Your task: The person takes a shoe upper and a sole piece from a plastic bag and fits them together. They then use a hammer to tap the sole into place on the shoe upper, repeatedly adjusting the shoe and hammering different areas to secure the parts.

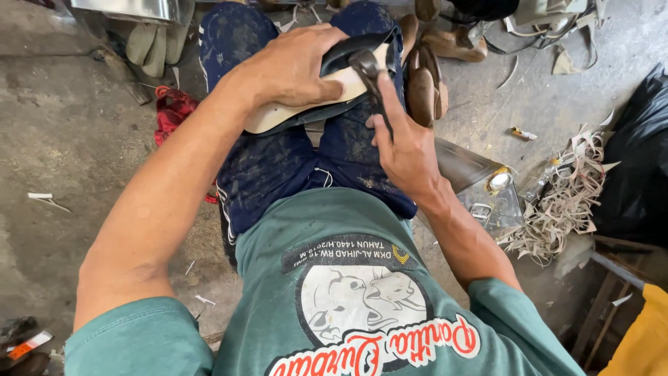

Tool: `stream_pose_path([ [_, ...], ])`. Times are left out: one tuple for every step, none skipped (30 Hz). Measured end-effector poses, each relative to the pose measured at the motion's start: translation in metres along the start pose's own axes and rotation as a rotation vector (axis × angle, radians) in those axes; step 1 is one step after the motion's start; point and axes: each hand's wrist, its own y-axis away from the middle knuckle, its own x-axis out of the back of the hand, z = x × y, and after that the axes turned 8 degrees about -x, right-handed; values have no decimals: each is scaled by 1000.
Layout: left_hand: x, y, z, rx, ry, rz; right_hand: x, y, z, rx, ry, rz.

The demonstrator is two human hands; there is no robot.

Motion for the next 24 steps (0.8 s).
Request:
stream_pose_path([
  [-1,0,-1,15,7,-17,-5,1,5,65,35,105],
  [-2,0,-1,29,13,-35,-10,3,10,131,69,208],
  [-1,2,-1,27,10,-34,-7,1,11,133,69,212],
  [-1,4,-1,14,22,-10,-2,0,11,133,79,121],
  [1,2,0,-7,34,21,5,-2,14,136,99,34],
  [4,5,10,-17,29,27,13,5,12,141,108,41],
  [11,13,17,-89,48,171,16,8,7,-59,20,34],
  [17,21,23,-163,66,313,18,12,3,-259,-70,23],
  [20,32,36,-159,69,315,24,10,-3,-259,-69,17],
  [21,43,49,-199,238,533,29,10,-9,-304,-85,72],
  [21,57,62,-233,410,753,33,11,-16,-352,-100,120],
  [11,75,65,-221,416,757,32,19,-18,-355,-98,107],
  [7,89,65,-171,407,877,31,19,-18,-398,-148,52],
  [4,104,66,-120,398,996,31,17,-19,-441,-198,-4],
  [-15,115,52,-118,389,1008,28,16,-28,-428,-198,-11],
  [-34,127,37,27,397,1017,24,14,-37,-470,-175,-125],
  [-57,140,24,181,414,1022,20,17,-46,-519,-146,-246],
  [-61,148,21,193,415,1033,13,15,-53,-515,-141,-260],
  [-66,154,18,140,382,1031,7,13,-60,-512,-77,-347],
  [-70,159,15,89,348,1029,2,11,-66,-509,-14,-433],
  [-65,162,19,96,351,1037,1,10,-75,-507,-7,-443],
  [-59,165,24,85,249,994,1,10,-85,-455,52,-503],
  [-50,167,27,70,144,943,-1,8,-95,-402,104,-557],
  [-47,170,29,73,142,944,-3,8,-99,-399,104,-560],
])
